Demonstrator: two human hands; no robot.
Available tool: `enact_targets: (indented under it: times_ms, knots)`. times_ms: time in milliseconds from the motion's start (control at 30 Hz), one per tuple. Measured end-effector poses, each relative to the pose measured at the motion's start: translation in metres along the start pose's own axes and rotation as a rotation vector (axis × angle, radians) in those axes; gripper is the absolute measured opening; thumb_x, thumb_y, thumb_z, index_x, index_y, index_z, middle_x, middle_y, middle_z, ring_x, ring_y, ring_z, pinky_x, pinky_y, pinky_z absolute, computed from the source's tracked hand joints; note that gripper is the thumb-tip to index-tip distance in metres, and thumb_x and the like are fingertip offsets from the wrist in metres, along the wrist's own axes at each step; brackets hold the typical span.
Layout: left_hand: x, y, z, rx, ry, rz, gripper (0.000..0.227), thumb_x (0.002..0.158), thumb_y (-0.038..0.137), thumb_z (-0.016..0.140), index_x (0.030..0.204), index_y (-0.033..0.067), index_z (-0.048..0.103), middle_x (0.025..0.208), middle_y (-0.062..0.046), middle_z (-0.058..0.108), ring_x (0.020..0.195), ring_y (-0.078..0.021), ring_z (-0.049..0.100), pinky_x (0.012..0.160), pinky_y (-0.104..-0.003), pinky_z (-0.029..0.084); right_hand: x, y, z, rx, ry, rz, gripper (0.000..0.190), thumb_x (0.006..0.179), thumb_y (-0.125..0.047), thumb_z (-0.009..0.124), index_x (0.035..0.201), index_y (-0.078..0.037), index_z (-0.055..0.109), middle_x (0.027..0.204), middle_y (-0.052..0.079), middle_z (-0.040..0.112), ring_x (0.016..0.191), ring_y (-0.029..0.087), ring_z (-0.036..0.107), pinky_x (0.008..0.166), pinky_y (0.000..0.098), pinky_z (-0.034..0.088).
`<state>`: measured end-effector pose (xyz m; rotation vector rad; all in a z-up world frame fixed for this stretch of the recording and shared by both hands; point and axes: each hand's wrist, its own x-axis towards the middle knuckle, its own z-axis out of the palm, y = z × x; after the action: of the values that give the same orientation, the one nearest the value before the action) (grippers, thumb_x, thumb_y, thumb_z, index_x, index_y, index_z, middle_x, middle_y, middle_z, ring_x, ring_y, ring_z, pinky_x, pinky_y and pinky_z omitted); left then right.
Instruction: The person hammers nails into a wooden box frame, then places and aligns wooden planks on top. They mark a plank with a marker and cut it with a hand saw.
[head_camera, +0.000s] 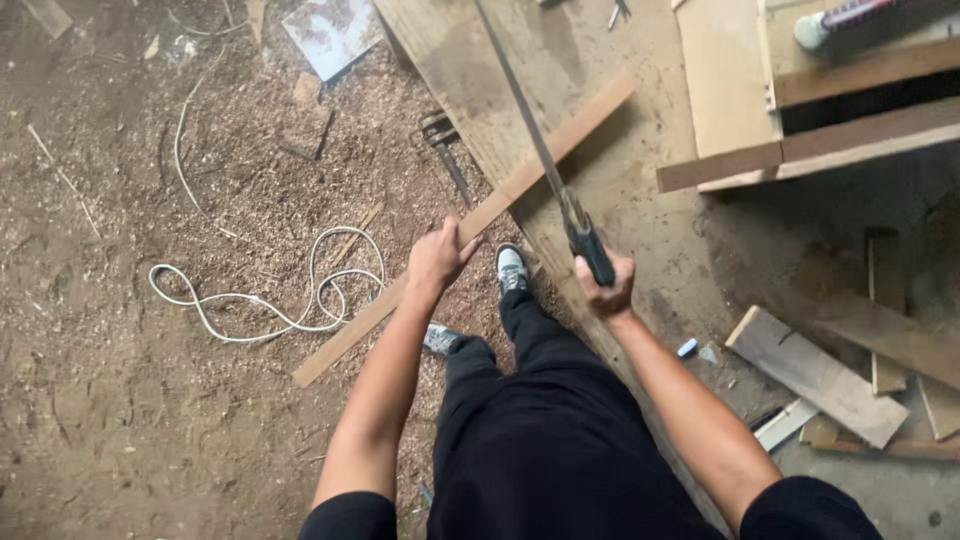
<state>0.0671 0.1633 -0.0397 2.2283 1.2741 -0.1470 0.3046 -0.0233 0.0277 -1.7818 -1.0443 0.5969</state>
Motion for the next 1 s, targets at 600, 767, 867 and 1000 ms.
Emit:
enact_targets:
  times_ms: [600,767,867,1000]
  knots:
    - [-0.006,-0.045,-0.028,0.071,0.01,-0.07,0.058,0.084,0.071,0.065,0.098,0.0152,0.066,0.079,-0.012,0.073,0.076,-0.0317,0.073,0.066,-0.047,0.057,0.014,-0.033,0.041,0.014,-0.247,-0.075,0.018,0.089,-0.018,0.064,0.086,0.0,0.068,0.061,0.003,0.059,0.052,0.014,0.061,0.053,0.0309,0.049]
    - [-0.007,-0.051,-0.037,0.072,0.01,-0.132,0.064,0.084,0.078,0.064,0.098,0.0152,0.068,0.08,-0.013,0.072,0.078,-0.0325,0.072,0.067,-0.046,0.057,0.013,-0.034,0.045,0.01,-0.226,-0.057,0.019,0.09,-0.017,0.066,0.084,0.001,0.068,0.059,0.005,0.056,0.052,0.015,0.058,0.055,0.0322,0.048]
    - [-0.002,-0.056,-0.035,0.067,0.015,-0.114,0.064,0.083,0.077,0.066,0.099,0.0152,0.068,0.08,-0.013,0.073,0.079,-0.0338,0.072,0.068,-0.047,0.057,0.012,-0.036,0.045,0.041,-0.225,-0.041,0.018,0.09,-0.017,0.065,0.087,0.001,0.068,0.061,0.004,0.059,0.053,0.014,0.059,0.054,0.0318,0.049]
    - [0.006,-0.061,-0.031,0.078,0.02,-0.096,0.062,0.083,0.074,0.068,0.099,0.0137,0.067,0.082,-0.013,0.074,0.08,-0.0342,0.073,0.069,-0.048,0.057,0.014,-0.039,0.042,0.042,-0.239,-0.042,0.019,0.091,-0.017,0.064,0.089,0.001,0.068,0.06,0.004,0.057,0.053,0.013,0.057,0.054,0.0322,0.047]
